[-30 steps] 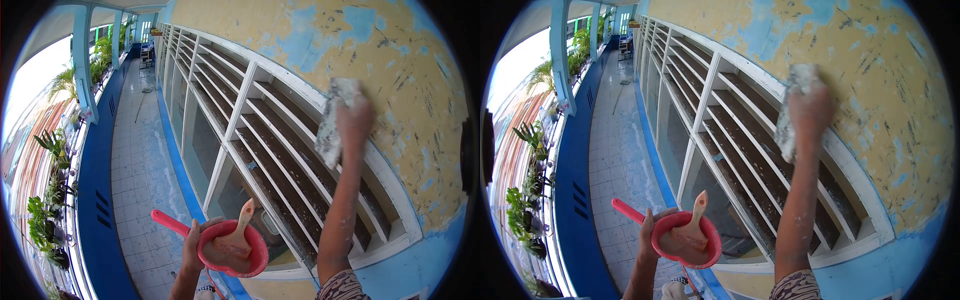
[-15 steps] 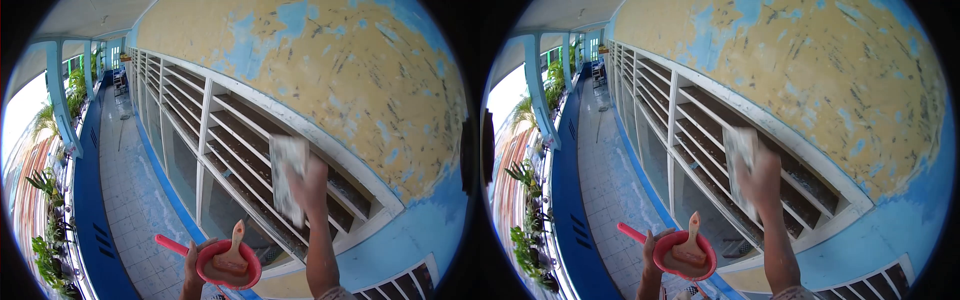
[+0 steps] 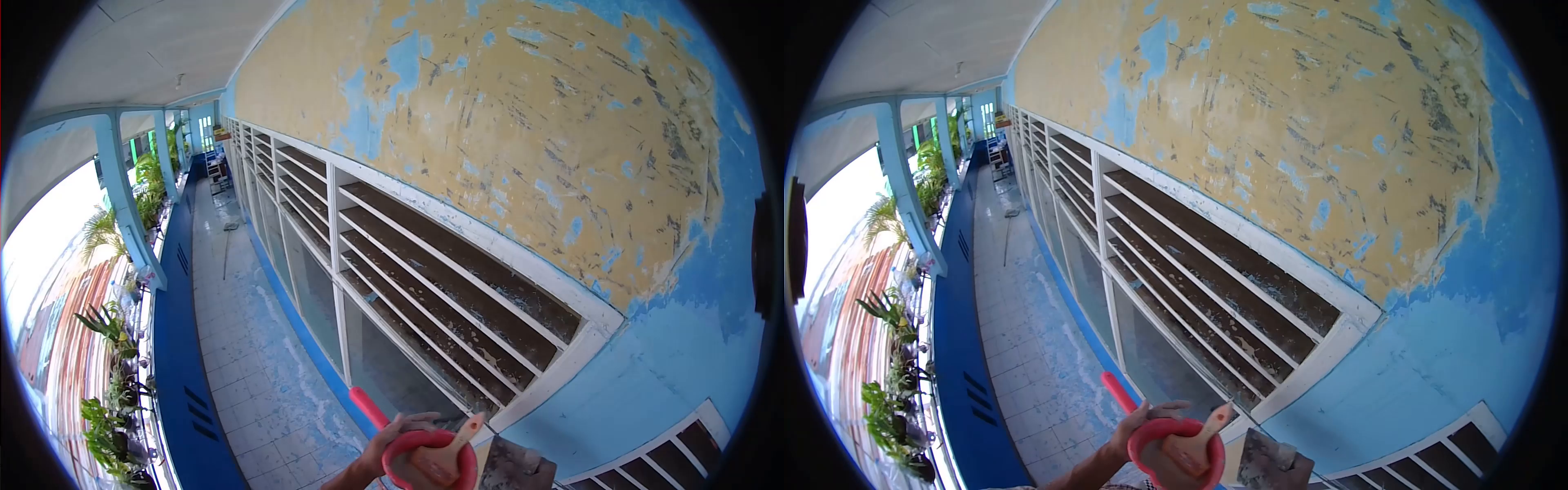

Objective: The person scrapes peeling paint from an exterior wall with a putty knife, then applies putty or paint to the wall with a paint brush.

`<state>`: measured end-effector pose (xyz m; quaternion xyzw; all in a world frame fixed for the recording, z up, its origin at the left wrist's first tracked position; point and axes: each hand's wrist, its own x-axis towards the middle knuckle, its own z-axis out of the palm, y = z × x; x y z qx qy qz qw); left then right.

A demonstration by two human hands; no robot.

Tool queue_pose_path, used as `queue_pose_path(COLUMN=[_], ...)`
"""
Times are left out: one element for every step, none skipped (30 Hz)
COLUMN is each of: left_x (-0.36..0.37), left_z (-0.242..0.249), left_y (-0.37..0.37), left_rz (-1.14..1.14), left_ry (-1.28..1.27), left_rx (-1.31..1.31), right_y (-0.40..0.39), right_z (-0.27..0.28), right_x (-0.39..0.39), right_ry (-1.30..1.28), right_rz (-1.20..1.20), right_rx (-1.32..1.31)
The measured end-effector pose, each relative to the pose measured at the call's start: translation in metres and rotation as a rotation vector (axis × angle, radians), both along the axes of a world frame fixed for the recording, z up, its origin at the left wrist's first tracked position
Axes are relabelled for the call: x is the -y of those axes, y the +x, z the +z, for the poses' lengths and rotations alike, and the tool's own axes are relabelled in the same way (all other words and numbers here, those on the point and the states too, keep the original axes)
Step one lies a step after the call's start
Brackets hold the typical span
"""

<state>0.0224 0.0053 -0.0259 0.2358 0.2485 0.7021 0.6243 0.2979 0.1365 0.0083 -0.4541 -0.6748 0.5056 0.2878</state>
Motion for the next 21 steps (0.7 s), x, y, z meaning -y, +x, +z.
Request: queue_pose_path(left_x=[-0.004,-0.008,-0.012,-0.015,-0.018,-0.020,-0.021,-0.021,-0.023,-0.025,-0.025,-0.022,-0.021,-0.021,-0.020,-0.017,-0.016,-0.017,-0.019,-0.020,-0.019], left_z=[0.005,0.006,0.006,0.006,0.007,0.008,0.009,0.010,0.007,0.003,0.000,0.009,0.014,0.018,0.020,0.016,0.016,0.017,0.020,0.024,0.032], left_y=[0.010,0.022,0.034,0.045,0.054,0.064,0.071,0.078,0.083,0.089,0.096,0.102,0.107,0.113,0.119,0.117,0.118,0.118,0.120,0.125,0.129], left_rz=[-0.089,-0.081,-0.126,-0.173,-0.170,-0.172,-0.175,-0.166,-0.173,-0.136,-0.106,-0.156,-0.190,-0.223,-0.258,-0.319,-0.360,-0.408,-0.454,-0.426,-0.459], left_ry=[0.013,0.007,0.017,0.029,0.025,0.044,0.063,0.036,0.030,0.055,0.080,0.067,0.059,0.074,0.085,0.004,-0.005,0.036,0.079,0.057,0.052], left_rx=[0.019,0.014,0.024,0.035,0.031,0.005,-0.022,-0.076,-0.079,-0.153,-0.226,-0.141,-0.143,-0.053,0.036,0.014,0.010,0.014,0.020,0.016,0.014], right_y=[0.013,0.026,0.035,0.033,0.027,0.020,0.014,0.007,0.001,-0.013,-0.010,-0.005,0.001,0.009,0.022,0.029,0.036,0.042,0.049,0.055,0.061], right_z=[-0.007,-0.013,-0.011,-0.007,-0.001,0.007,0.017,0.028,0.038,0.039,0.032,0.023,0.012,-0.005,-0.021,-0.043,-0.043,-0.043,-0.045,-0.047,-0.049], right_x=[-0.001,-0.002,0.005,0.008,0.011,0.014,0.018,0.021,0.028,0.035,0.033,0.029,0.024,0.018,0.007,0.008,0.013,0.017,0.020,0.022,0.024], right_ry=[0.024,0.048,0.073,0.068,0.211,0.354,0.350,0.331,0.309,0.169,0.171,0.095,0.023,-0.026,-0.061,-0.200,-0.183,-0.197,-0.211,-0.227,-0.243], right_rz=[-0.063,-0.129,-0.197,-0.194,-0.226,-0.258,-0.259,-0.330,-0.407,-0.354,-0.378,-0.324,-0.272,-0.234,0.128,-0.222,-0.262,-0.259,-0.254,-0.246,-0.235], right_rx=[0.012,0.025,0.038,0.034,-0.133,-0.299,-0.302,-0.467,-0.631,-1.032,-1.031,-1.113,-1.196,-1.219,-1.328,-1.177,-1.186,-1.156,-1.125,-1.094,-1.063])
